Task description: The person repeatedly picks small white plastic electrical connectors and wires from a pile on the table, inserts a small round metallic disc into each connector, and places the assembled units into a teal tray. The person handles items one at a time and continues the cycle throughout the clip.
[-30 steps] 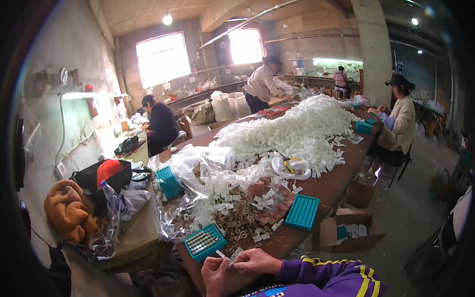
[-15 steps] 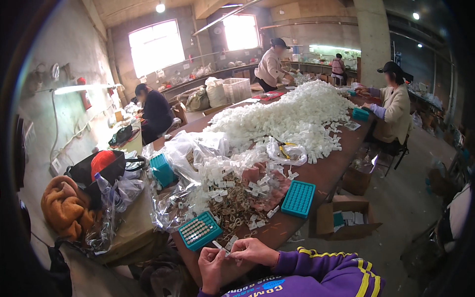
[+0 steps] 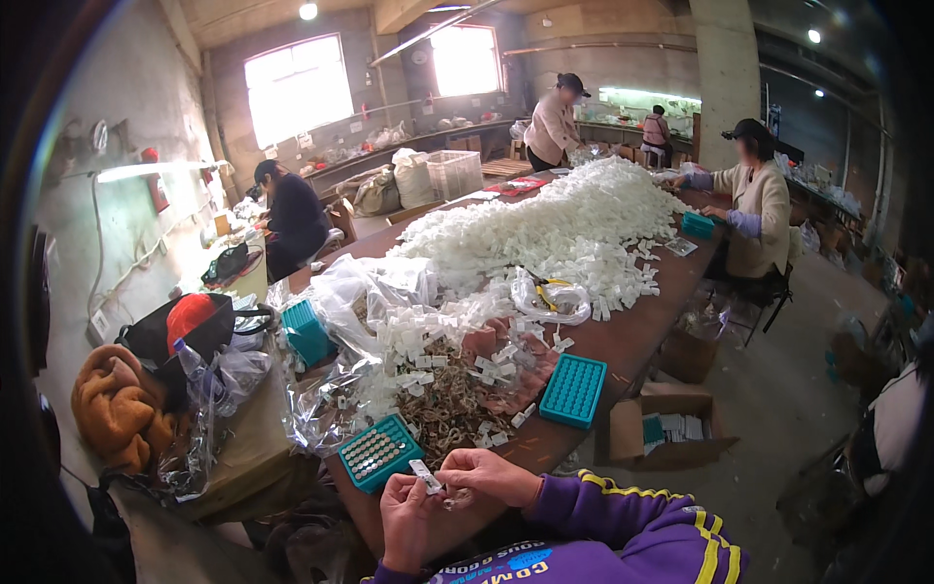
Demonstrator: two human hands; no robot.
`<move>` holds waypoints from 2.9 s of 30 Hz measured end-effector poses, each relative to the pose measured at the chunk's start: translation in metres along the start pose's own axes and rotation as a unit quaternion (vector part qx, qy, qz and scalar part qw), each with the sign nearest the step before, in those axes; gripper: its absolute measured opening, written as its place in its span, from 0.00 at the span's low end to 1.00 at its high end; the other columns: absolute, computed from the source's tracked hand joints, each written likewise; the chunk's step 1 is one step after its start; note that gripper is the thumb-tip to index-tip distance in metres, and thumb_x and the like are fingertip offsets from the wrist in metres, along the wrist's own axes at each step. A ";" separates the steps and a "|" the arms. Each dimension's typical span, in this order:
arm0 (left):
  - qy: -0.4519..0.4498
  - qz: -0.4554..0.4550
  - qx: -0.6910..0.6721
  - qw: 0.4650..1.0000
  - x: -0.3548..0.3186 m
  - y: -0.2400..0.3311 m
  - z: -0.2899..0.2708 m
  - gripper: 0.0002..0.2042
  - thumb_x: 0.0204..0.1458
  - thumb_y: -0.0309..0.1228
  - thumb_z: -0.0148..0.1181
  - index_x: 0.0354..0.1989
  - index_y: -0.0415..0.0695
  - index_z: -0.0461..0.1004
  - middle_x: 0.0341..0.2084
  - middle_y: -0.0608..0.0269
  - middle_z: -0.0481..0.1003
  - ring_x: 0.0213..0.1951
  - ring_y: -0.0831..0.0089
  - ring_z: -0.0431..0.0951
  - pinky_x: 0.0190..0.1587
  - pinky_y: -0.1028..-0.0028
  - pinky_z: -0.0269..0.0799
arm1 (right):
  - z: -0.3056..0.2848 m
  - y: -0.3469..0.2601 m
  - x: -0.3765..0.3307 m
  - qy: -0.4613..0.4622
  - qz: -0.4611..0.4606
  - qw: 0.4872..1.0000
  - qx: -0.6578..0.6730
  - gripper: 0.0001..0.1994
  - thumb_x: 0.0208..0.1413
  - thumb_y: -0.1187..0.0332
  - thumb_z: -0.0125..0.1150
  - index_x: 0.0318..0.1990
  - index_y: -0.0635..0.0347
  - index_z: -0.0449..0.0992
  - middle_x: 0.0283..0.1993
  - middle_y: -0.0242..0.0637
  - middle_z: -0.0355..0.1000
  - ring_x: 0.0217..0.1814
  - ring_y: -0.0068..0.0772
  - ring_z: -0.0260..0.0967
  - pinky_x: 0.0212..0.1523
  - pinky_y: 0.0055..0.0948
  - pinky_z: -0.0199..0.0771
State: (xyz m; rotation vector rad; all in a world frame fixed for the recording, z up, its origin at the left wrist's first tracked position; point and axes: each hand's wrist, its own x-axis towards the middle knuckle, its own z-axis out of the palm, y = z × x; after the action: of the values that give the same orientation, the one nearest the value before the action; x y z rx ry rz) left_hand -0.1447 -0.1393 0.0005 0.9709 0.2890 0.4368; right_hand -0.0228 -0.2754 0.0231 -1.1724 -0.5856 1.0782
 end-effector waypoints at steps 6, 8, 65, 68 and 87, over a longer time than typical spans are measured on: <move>-0.026 0.012 -0.004 1.000 0.008 -0.001 0.004 0.04 0.60 0.26 0.55 0.35 0.41 0.67 0.30 0.63 0.74 0.30 0.78 0.75 0.38 0.76 0.76 | 0.003 -0.003 -0.005 0.010 0.081 0.993 0.083 0.13 0.60 0.59 0.61 0.41 0.59 0.69 0.32 0.29 0.72 0.29 0.22 0.73 0.33 0.25 0.78; -0.008 -0.034 -0.034 0.999 0.016 -0.005 0.006 0.04 0.59 0.27 0.56 0.35 0.42 0.67 0.33 0.65 0.72 0.34 0.78 0.74 0.40 0.74 0.76 | 0.002 -0.011 -0.007 0.032 0.043 0.995 0.079 0.14 0.62 0.56 0.57 0.42 0.58 0.70 0.33 0.31 0.73 0.32 0.25 0.75 0.33 0.26 0.79; 0.074 0.085 -0.018 0.993 0.034 -0.048 -0.007 0.09 0.52 0.18 0.62 0.35 0.42 0.68 0.33 0.70 0.71 0.37 0.84 0.72 0.43 0.81 0.70 | 0.002 -0.016 0.025 0.110 0.087 0.983 -0.117 0.04 0.57 0.73 0.60 0.35 0.65 0.74 0.26 0.30 0.73 0.24 0.17 0.70 0.26 0.16 0.68; 0.081 0.061 -0.012 0.995 0.034 -0.048 -0.008 0.09 0.52 0.18 0.62 0.35 0.42 0.68 0.34 0.70 0.71 0.37 0.84 0.72 0.43 0.81 0.70 | 0.006 -0.013 0.024 0.114 0.077 0.972 -0.191 0.04 0.57 0.74 0.60 0.36 0.66 0.73 0.25 0.31 0.73 0.23 0.17 0.71 0.25 0.16 0.70; -0.053 -0.078 -0.194 0.976 0.035 -0.040 -0.010 0.07 0.59 0.29 0.58 0.38 0.40 0.68 0.29 0.62 0.75 0.31 0.78 0.74 0.36 0.76 0.73 | -0.007 -0.007 0.028 0.089 0.150 0.983 0.060 0.10 0.58 0.66 0.63 0.35 0.59 0.68 0.31 0.33 0.73 0.27 0.18 0.72 0.29 0.18 0.72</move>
State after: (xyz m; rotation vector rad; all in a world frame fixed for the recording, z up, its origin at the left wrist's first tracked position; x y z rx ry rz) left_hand -0.1095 -0.1352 -0.0400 0.5822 0.1725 0.2809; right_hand -0.0027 -0.2534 0.0232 -1.2605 -0.2034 1.2281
